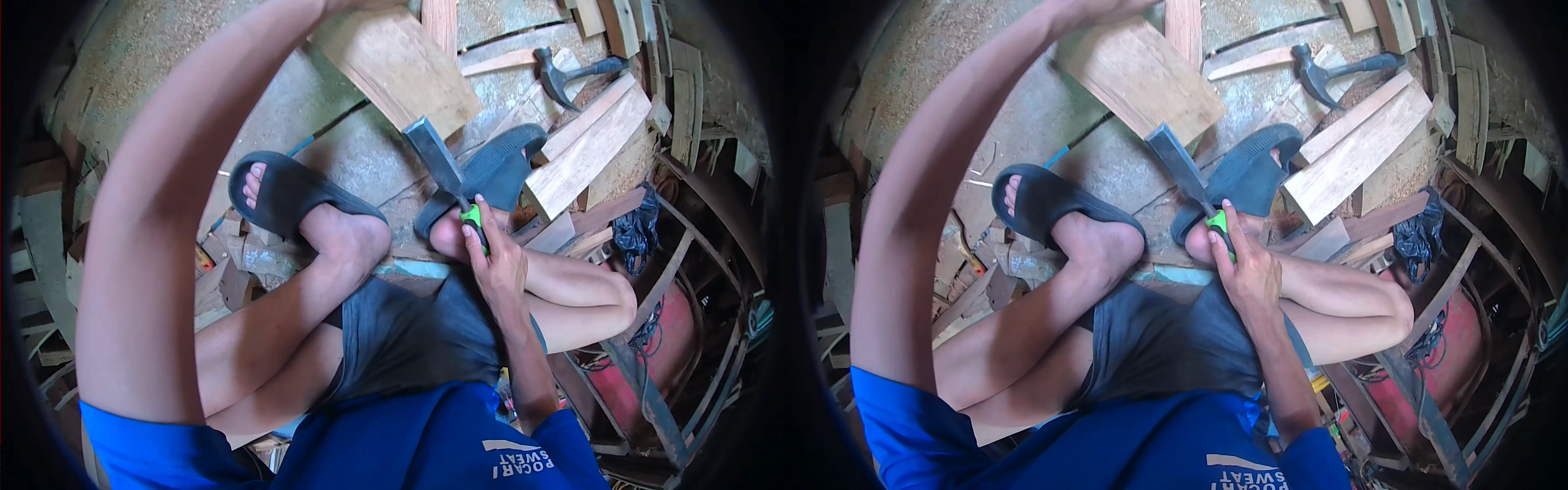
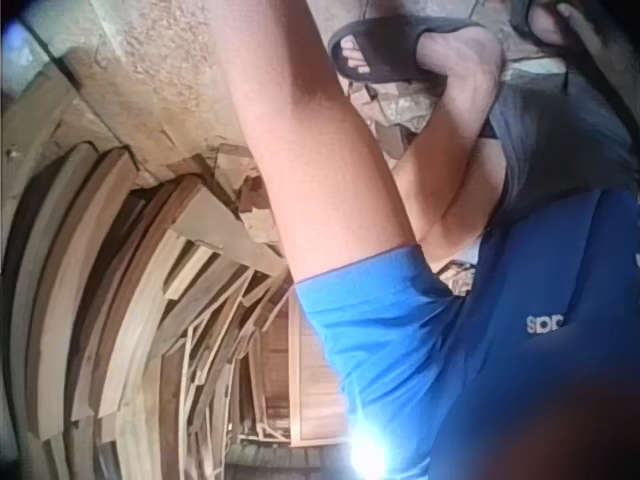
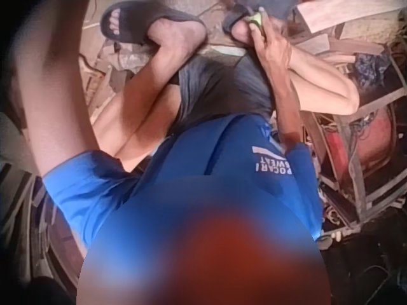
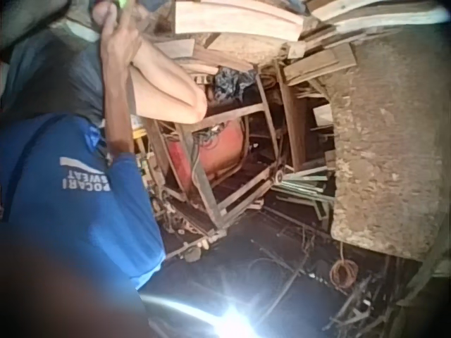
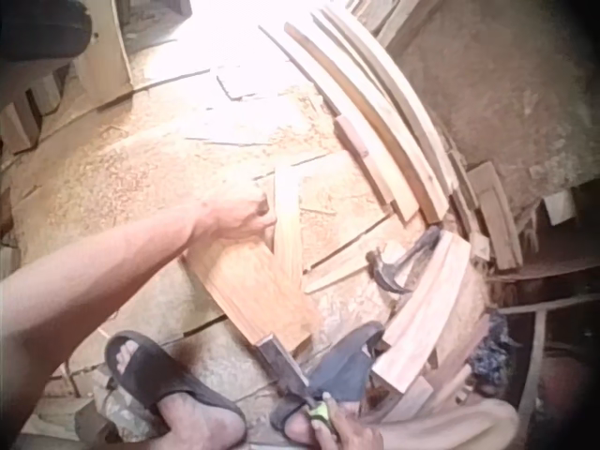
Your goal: Chisel a piece of wood using a hammer and a chisel.
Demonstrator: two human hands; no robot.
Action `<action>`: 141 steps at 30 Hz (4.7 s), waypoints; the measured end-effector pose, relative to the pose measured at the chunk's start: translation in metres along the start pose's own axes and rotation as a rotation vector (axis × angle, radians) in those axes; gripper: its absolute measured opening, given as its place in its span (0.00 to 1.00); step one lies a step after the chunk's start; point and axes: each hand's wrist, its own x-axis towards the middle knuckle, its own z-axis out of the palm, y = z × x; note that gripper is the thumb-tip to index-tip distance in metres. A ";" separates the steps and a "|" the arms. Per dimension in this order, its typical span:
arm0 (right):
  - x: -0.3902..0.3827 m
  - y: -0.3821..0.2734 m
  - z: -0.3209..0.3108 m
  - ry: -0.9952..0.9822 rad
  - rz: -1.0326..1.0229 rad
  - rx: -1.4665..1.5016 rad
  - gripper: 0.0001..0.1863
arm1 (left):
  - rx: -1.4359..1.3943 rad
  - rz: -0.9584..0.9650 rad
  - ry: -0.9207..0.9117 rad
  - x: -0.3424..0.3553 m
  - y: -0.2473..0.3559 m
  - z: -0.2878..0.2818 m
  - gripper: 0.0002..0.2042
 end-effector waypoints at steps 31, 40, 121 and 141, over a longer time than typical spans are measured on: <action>0.119 -0.056 0.032 0.034 0.109 1.324 0.14 | -1.809 -1.217 1.136 -0.157 0.240 0.090 0.28; 0.010 -0.068 -0.033 -0.314 0.129 1.137 0.24 | -0.883 -0.859 1.160 -0.244 0.232 -0.014 0.18; 0.043 -0.101 -0.162 0.232 -1.043 1.520 0.19 | -0.824 -0.619 0.686 -0.203 0.294 -0.002 0.22; 0.035 -0.102 -0.181 0.222 -0.976 1.421 0.20 | -0.488 -0.469 0.830 -0.208 0.273 0.018 0.18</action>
